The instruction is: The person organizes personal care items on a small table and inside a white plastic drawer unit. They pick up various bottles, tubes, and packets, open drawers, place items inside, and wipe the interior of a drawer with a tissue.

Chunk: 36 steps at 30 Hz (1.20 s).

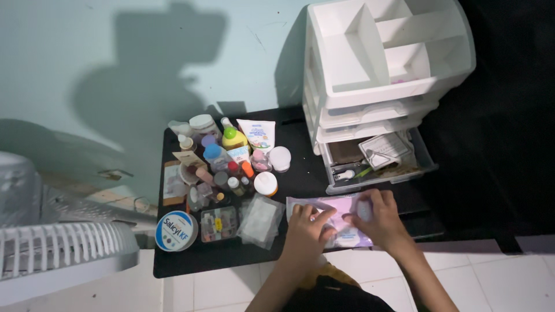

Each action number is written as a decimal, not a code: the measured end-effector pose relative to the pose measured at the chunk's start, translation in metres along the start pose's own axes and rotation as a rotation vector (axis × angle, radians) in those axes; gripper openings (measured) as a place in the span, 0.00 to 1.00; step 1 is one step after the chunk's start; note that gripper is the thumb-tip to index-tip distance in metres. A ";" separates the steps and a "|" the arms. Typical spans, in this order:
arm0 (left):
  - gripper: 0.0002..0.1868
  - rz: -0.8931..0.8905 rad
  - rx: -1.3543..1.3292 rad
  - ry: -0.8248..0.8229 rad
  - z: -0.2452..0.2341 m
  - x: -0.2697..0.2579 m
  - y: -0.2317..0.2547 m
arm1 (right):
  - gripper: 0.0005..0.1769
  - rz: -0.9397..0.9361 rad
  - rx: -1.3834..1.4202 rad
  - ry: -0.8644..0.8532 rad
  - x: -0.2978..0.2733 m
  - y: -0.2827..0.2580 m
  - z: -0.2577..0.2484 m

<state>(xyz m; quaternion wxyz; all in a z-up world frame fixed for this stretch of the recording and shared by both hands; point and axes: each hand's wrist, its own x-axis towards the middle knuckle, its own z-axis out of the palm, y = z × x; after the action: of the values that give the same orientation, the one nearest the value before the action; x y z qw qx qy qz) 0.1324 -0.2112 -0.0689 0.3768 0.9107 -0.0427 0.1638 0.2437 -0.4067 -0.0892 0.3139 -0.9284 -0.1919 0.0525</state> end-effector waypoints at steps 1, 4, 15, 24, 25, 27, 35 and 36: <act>0.24 0.011 0.000 0.008 0.000 0.000 0.000 | 0.37 0.032 0.050 -0.043 0.001 0.002 -0.004; 0.25 -0.042 -0.028 -0.023 -0.001 0.001 0.000 | 0.32 0.123 0.078 -0.191 0.004 -0.002 -0.022; 0.13 -0.026 -0.102 0.005 -0.026 0.024 0.013 | 0.18 0.193 0.034 -0.075 0.036 -0.030 -0.108; 0.09 -0.002 -0.128 0.113 -0.040 0.051 0.030 | 0.37 -0.179 -0.426 0.194 0.108 0.005 -0.047; 0.09 -0.003 -0.130 0.129 -0.041 0.052 0.030 | 0.34 -0.198 -0.376 0.172 0.110 0.010 -0.046; 0.08 -0.030 -0.139 0.139 -0.041 0.051 0.030 | 0.24 -0.169 -0.348 0.123 0.113 0.013 -0.042; 0.08 -0.164 -0.328 0.209 -0.060 0.037 0.021 | 0.13 -0.152 -0.176 0.194 0.075 -0.039 -0.091; 0.09 -0.159 -0.333 0.221 -0.063 0.035 0.019 | 0.12 -0.110 -0.135 0.187 0.064 -0.048 -0.098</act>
<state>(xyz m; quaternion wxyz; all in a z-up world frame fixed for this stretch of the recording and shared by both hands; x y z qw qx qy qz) 0.1451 -0.1785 -0.0029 0.5362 0.8128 0.0445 0.2231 0.3085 -0.4019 0.0196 0.2695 -0.9363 -0.2157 -0.0649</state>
